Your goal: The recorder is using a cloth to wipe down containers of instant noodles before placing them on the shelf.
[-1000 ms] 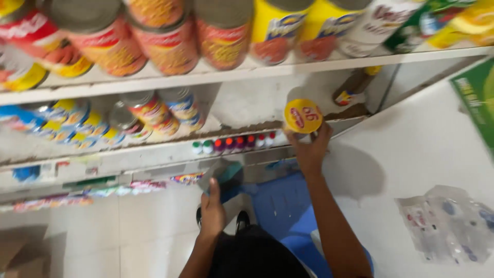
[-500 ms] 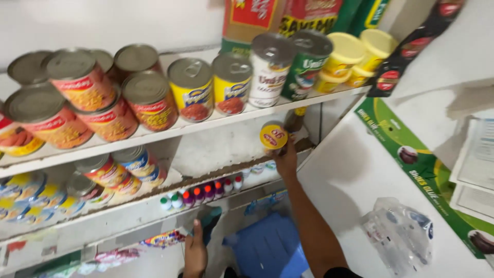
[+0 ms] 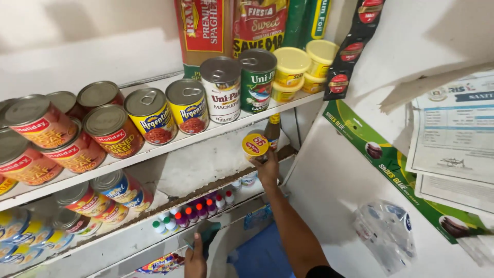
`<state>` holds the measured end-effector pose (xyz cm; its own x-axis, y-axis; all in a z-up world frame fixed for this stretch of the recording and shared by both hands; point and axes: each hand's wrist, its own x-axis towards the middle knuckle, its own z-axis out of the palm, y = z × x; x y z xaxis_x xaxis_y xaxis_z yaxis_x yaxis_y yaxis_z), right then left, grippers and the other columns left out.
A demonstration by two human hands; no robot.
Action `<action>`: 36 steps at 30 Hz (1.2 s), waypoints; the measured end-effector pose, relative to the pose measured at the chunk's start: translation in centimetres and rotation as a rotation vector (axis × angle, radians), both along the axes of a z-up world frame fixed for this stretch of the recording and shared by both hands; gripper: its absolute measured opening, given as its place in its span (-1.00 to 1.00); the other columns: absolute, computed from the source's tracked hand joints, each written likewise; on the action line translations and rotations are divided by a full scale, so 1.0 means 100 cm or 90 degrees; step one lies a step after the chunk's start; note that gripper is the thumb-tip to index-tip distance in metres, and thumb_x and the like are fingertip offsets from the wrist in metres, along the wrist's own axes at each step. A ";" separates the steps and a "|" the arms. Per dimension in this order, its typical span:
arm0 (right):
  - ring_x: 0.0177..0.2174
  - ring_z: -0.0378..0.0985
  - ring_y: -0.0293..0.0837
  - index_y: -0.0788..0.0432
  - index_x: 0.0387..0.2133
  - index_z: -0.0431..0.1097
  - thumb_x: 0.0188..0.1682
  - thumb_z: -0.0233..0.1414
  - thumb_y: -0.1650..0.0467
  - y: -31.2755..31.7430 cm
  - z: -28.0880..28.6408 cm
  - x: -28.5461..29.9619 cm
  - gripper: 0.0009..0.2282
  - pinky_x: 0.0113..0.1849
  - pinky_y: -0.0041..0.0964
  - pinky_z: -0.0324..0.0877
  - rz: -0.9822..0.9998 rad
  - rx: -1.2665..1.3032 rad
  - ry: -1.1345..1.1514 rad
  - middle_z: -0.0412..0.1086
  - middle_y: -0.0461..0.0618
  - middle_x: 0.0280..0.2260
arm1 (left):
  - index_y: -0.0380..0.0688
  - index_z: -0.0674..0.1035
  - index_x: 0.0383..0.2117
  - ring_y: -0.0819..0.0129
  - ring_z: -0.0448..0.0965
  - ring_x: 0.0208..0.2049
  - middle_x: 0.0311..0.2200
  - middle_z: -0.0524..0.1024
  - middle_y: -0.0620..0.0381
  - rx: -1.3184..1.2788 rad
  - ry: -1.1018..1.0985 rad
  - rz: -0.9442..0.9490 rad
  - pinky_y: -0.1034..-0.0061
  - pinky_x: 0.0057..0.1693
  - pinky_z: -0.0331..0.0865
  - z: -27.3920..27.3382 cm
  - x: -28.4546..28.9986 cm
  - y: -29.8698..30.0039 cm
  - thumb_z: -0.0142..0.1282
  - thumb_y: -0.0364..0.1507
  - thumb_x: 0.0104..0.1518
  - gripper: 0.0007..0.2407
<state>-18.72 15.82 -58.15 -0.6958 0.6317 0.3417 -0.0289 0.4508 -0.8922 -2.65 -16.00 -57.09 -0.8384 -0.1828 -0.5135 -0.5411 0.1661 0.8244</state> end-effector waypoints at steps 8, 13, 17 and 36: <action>-0.21 0.51 0.14 0.21 0.08 0.33 -0.37 0.38 0.36 -0.002 -0.005 -0.001 -0.34 -0.17 -0.04 0.41 -0.033 0.115 0.026 0.43 0.14 -0.12 | -0.54 0.64 -0.18 -0.02 0.58 -0.23 -0.30 0.63 -0.32 -0.059 -0.079 -0.011 0.30 0.01 0.37 -0.012 0.011 0.003 -0.15 0.03 0.20 -0.35; -0.13 0.45 0.22 0.29 0.06 0.31 -0.41 0.36 0.03 -0.002 -0.013 -0.004 -0.18 -0.07 0.08 0.33 -0.074 0.218 0.011 0.40 0.23 -0.08 | -0.62 0.62 -0.17 0.02 0.57 -0.27 -0.30 0.63 -0.35 0.003 -0.034 0.041 0.33 -0.05 0.39 0.004 0.017 0.001 -0.09 -0.06 0.24 -0.40; -0.11 0.42 0.19 0.23 0.00 0.37 -0.44 0.40 0.09 -0.006 -0.020 -0.011 -0.26 0.00 0.09 0.17 -0.130 0.239 -0.060 0.44 0.17 -0.15 | -0.64 0.55 -0.15 -0.01 0.52 -0.19 -0.24 0.56 -0.34 -0.051 -0.082 -0.018 0.32 0.06 0.32 0.025 0.019 -0.003 -0.21 0.01 0.26 -0.33; -0.03 0.24 0.20 0.25 0.18 0.25 -0.22 0.26 0.05 -0.006 -0.039 -0.016 -0.24 0.07 0.12 0.00 -0.091 0.257 -0.082 0.32 0.18 -0.01 | -0.54 0.68 -0.21 -0.07 0.63 -0.12 -0.23 0.67 -0.36 -0.004 0.008 0.104 0.35 0.03 0.38 -0.116 0.016 -0.019 0.01 -0.07 0.20 -0.44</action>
